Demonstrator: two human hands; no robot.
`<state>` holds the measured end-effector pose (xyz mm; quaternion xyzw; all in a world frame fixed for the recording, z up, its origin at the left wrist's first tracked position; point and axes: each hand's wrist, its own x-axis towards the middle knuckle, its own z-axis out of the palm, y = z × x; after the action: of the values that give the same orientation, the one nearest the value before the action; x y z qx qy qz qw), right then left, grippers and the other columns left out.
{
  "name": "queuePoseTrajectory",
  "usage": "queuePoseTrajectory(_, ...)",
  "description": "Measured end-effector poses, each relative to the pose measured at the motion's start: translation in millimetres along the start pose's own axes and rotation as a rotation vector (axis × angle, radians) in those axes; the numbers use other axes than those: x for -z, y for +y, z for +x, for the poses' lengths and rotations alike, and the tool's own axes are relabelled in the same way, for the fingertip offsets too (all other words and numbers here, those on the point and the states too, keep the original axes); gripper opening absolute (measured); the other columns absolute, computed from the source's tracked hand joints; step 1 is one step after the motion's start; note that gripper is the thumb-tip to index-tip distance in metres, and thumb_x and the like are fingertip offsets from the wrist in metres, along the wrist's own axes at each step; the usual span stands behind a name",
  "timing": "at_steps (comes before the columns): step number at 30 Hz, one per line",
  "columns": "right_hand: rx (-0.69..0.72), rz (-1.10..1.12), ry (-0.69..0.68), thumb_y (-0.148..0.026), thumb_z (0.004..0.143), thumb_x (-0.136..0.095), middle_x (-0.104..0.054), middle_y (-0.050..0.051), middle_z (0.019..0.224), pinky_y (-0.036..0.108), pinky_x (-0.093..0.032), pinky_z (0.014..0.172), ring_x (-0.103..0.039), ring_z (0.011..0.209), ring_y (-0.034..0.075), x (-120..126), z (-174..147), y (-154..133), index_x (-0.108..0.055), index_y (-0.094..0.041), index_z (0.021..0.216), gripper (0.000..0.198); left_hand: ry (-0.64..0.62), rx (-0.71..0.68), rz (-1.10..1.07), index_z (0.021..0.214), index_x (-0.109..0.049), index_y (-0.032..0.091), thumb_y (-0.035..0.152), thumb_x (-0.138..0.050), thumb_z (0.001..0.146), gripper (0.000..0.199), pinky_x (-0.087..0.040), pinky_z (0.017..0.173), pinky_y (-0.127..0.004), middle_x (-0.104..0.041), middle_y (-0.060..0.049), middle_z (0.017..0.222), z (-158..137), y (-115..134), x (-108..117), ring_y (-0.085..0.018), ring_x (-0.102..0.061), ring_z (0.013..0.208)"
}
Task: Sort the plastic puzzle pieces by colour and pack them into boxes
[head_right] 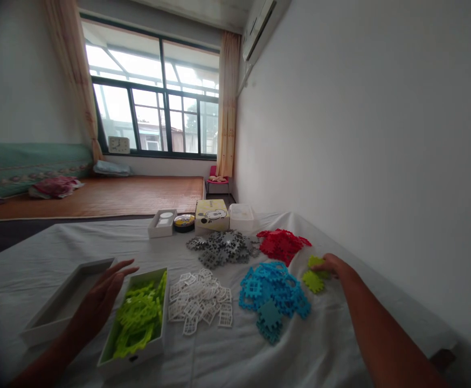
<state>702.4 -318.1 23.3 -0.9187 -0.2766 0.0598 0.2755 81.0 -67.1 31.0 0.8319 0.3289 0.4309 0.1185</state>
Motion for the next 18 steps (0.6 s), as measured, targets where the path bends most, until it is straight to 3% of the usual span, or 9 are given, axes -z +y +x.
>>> queuePoseTrajectory(6, -0.016, -0.022, -0.083, -0.040, 0.058, -0.073, -0.067, 0.016, 0.091, 0.030, -0.046, 0.054, -0.062, 0.069, 0.023, -8.8, 3.8, 12.5, -0.060, -0.011, 0.097, 0.051, -0.033, -0.011, -0.014, 0.109, -0.064, 0.020, 0.048, -0.030, 0.094, 0.047, -0.041, 0.103, -0.042, -0.055, -0.007, 0.129, 3.0, 2.9, -4.8, -0.024, -0.053, 0.118)
queuePoseTrajectory(12, 0.046, -0.068, -0.074, -0.028, 0.051, -0.073, -0.067, 0.009, 0.079, 0.032, -0.046, 0.068, -0.061, 0.082, 0.028, -6.4, 2.4, 20.8, -0.061, -0.015, 0.075, 0.030, -0.030, -0.042, -0.015, 0.107, -0.066, 0.019, 0.051, -0.029, 0.094, 0.050, -0.043, 0.102, -0.040, -0.057, -0.008, 0.127, 1.1, 0.7, -2.1, -0.024, -0.054, 0.117)
queuePoseTrajectory(14, 0.074, -0.056, -0.087, -0.032, 0.052, -0.071, -0.068, 0.009, 0.078, 0.033, -0.046, 0.071, -0.061, 0.084, 0.029, -1.6, 0.3, 20.7, -0.060, -0.016, 0.069, 0.026, -0.024, -0.040, -0.015, 0.108, -0.065, 0.019, 0.051, -0.028, 0.094, 0.051, -0.043, 0.102, -0.040, -0.057, -0.008, 0.127, 0.1, 0.3, -0.4, -0.024, -0.054, 0.117)
queuePoseTrajectory(18, 0.113, 0.029, -0.156, -0.046, 0.064, -0.062, -0.071, 0.010, 0.088, 0.032, -0.047, 0.070, -0.064, 0.087, 0.027, 13.4, -6.6, 19.1, -0.066, -0.017, 0.079, 0.033, -0.017, -0.038, -0.013, 0.108, -0.065, 0.020, 0.051, -0.029, 0.094, 0.050, -0.042, 0.102, -0.040, -0.057, -0.008, 0.127, -1.7, 0.0, 2.0, -0.024, -0.053, 0.118)
